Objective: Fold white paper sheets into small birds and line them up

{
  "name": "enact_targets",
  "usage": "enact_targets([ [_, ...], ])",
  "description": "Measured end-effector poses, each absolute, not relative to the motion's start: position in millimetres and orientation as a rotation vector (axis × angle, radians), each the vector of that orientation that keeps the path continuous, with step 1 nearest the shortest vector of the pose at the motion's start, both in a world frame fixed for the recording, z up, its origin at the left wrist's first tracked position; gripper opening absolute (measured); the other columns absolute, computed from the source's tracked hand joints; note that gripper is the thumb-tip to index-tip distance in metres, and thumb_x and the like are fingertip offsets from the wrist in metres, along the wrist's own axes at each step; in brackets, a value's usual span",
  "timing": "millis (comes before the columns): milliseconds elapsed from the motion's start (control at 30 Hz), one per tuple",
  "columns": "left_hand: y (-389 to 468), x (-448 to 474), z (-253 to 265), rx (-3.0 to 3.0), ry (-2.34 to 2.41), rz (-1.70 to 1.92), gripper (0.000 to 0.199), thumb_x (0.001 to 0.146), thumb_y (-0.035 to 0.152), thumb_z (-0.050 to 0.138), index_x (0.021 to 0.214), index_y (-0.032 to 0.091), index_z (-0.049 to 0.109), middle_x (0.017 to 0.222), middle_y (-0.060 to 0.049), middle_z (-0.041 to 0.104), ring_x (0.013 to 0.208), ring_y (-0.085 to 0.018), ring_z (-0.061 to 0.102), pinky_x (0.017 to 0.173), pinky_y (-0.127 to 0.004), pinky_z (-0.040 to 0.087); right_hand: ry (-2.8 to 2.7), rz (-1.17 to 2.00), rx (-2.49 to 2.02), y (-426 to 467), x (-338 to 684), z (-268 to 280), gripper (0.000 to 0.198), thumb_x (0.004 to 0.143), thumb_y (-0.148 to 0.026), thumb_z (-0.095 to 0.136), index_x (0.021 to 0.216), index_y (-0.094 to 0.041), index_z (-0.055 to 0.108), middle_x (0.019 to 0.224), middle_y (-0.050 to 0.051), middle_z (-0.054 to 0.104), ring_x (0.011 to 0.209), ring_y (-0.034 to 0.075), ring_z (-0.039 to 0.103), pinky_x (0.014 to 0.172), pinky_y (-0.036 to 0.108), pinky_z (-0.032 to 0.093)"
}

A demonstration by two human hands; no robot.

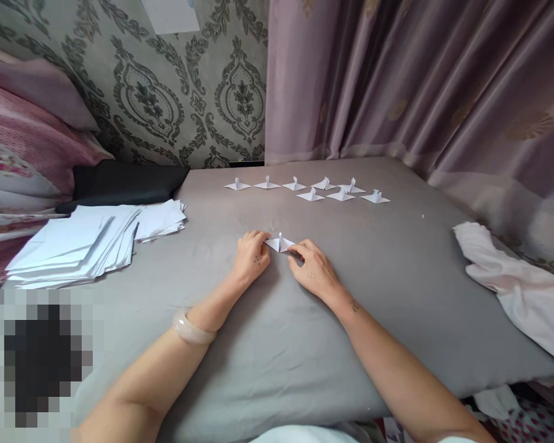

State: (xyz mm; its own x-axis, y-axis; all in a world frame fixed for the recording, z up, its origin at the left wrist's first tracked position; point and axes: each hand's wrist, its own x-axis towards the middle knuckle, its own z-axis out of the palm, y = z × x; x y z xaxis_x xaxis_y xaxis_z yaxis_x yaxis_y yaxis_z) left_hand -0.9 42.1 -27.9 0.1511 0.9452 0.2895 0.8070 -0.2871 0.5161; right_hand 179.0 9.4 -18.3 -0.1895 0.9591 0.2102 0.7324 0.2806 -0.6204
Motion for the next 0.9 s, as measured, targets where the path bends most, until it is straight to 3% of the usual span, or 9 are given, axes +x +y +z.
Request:
enact_targets([
  [233,29,11,-17,2.03,1.724,0.81,0.032,0.074,0.008,0.047,0.099,0.016,0.064,0.08,-0.006,0.069,0.074,-0.019,0.063,0.071,-0.03,0.046,-1.993,0.463,-1.541,11,181,-20,0.021,0.083,-0.033,0.061,0.1,-0.022,0.067,0.099,0.007,0.061,0.089,0.019,0.059,0.078,0.031,0.046],
  [433,19,22,-8,1.721,1.583,0.801,0.03,0.07,0.013,0.049,0.096,0.017,0.063,0.063,0.001,0.066,0.059,-0.015,0.059,0.057,-0.025,0.044,-1.945,0.496,-1.561,19,186,-24,0.016,0.084,-0.03,0.059,0.096,-0.022,0.068,0.097,0.006,0.061,0.086,0.018,0.058,0.079,0.03,0.046],
  [533,19,23,-5,1.696,1.589,0.802,0.027,0.069,0.013,0.05,0.093,0.017,0.061,0.063,0.001,0.064,0.059,-0.015,0.058,0.057,-0.025,0.044,-1.945,0.521,-1.558,25,188,-26,0.013,0.085,-0.025,0.058,0.092,-0.022,0.068,0.095,0.005,0.061,0.083,0.016,0.058,0.079,0.029,0.045],
  [700,21,20,-9,1.946,1.568,0.908,0.023,0.069,0.015,0.061,0.092,0.019,0.062,0.092,-0.005,0.065,0.084,-0.018,0.058,0.074,-0.029,0.047,-2.032,0.545,-1.465,30,190,-24,0.015,0.088,-0.022,0.054,0.087,-0.022,0.069,0.092,0.003,0.06,0.079,0.015,0.057,0.076,0.027,0.044],
  [900,25,21,-17,2.003,1.508,0.841,0.007,0.079,0.025,0.063,0.082,0.019,0.065,0.073,-0.001,0.062,0.069,-0.014,0.054,0.066,-0.025,0.044,-2.078,0.558,-1.39,26,190,-23,0.012,0.086,-0.022,0.056,0.088,-0.023,0.067,0.09,0.004,0.061,0.089,0.017,0.057,0.08,0.029,0.043],
])
